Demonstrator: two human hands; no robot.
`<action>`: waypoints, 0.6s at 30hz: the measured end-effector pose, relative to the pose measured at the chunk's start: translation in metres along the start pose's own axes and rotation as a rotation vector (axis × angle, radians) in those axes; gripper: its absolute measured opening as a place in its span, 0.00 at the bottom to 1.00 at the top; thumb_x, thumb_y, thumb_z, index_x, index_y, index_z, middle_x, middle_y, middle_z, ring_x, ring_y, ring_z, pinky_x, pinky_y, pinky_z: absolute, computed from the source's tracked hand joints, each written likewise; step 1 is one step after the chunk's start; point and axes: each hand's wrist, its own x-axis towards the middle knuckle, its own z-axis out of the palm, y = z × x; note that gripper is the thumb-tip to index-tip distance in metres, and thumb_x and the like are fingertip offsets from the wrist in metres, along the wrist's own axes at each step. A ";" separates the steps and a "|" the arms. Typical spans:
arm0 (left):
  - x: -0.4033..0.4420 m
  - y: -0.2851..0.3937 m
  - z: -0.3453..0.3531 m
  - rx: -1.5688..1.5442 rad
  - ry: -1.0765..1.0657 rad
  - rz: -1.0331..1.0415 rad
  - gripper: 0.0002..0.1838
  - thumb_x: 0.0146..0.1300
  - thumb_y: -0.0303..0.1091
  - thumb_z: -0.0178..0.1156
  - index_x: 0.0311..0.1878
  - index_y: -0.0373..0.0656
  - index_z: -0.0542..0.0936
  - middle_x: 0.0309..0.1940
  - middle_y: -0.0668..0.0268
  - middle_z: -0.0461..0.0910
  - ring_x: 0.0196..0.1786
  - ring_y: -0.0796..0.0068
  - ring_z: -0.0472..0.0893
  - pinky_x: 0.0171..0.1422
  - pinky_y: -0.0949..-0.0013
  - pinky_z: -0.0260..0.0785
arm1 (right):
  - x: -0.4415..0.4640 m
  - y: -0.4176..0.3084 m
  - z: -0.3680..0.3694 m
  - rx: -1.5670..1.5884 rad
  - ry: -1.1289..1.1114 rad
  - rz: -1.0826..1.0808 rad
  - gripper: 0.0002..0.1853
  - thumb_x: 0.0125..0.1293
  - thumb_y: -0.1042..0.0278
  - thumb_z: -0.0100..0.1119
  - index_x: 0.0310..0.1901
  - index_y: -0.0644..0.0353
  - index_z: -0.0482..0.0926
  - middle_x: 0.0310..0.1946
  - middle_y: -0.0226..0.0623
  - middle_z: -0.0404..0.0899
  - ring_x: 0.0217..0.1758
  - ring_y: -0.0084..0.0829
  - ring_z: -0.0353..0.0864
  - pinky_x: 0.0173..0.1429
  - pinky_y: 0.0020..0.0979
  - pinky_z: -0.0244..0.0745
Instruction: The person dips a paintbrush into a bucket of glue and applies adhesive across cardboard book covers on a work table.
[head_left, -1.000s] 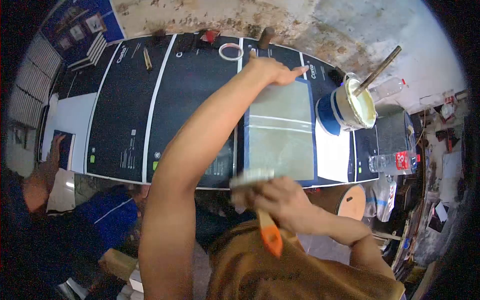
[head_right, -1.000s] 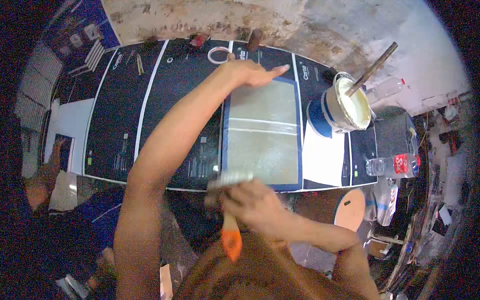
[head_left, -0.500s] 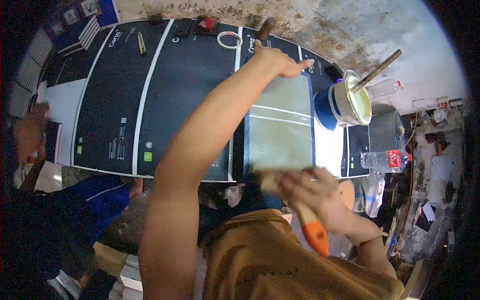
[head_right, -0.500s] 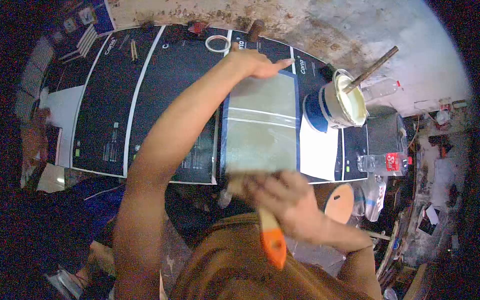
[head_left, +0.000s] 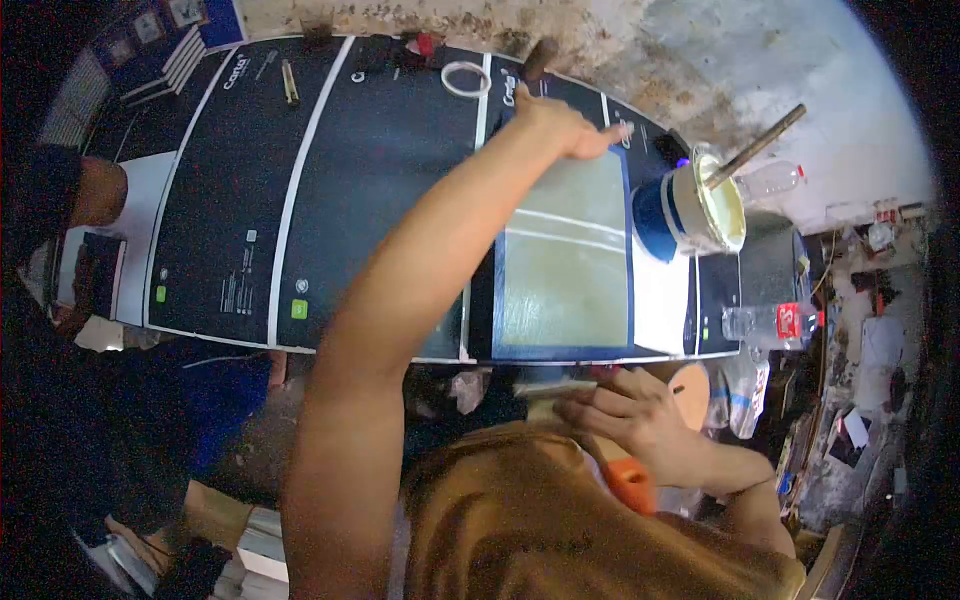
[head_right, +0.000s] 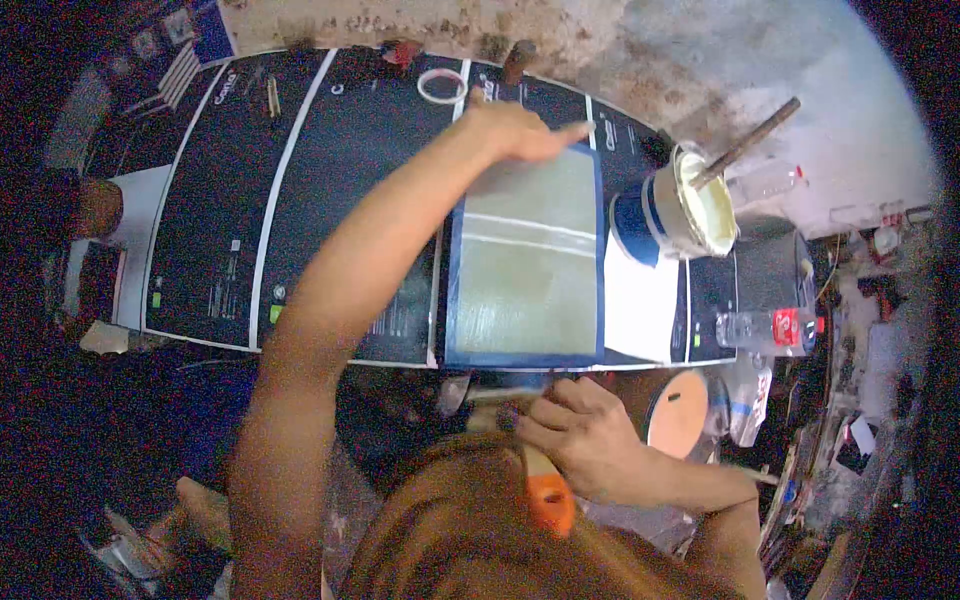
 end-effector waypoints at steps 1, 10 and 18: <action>-0.005 0.002 -0.006 -0.025 -0.036 0.021 0.46 0.62 0.76 0.18 0.69 0.60 0.68 0.72 0.59 0.60 0.76 0.56 0.55 0.76 0.36 0.28 | -0.001 -0.004 -0.008 0.006 0.022 -0.014 0.22 0.45 0.67 0.59 0.47 0.60 0.79 0.43 0.36 0.78 0.39 0.36 0.75 0.43 0.36 0.73; -0.005 0.004 -0.006 -0.029 -0.004 -0.006 0.47 0.62 0.76 0.17 0.70 0.56 0.66 0.73 0.61 0.60 0.76 0.57 0.55 0.76 0.34 0.28 | -0.003 0.001 0.014 0.165 0.121 -0.033 0.23 0.45 0.65 0.61 0.47 0.60 0.79 0.44 0.41 0.79 0.31 0.38 0.70 0.35 0.36 0.69; -0.007 0.004 -0.005 -0.004 0.005 -0.034 0.46 0.62 0.76 0.17 0.70 0.60 0.66 0.73 0.62 0.59 0.76 0.56 0.54 0.76 0.35 0.28 | 0.042 -0.017 0.034 0.172 0.197 -0.054 0.22 0.44 0.67 0.59 0.45 0.62 0.77 0.35 0.39 0.76 0.37 0.40 0.76 0.41 0.39 0.74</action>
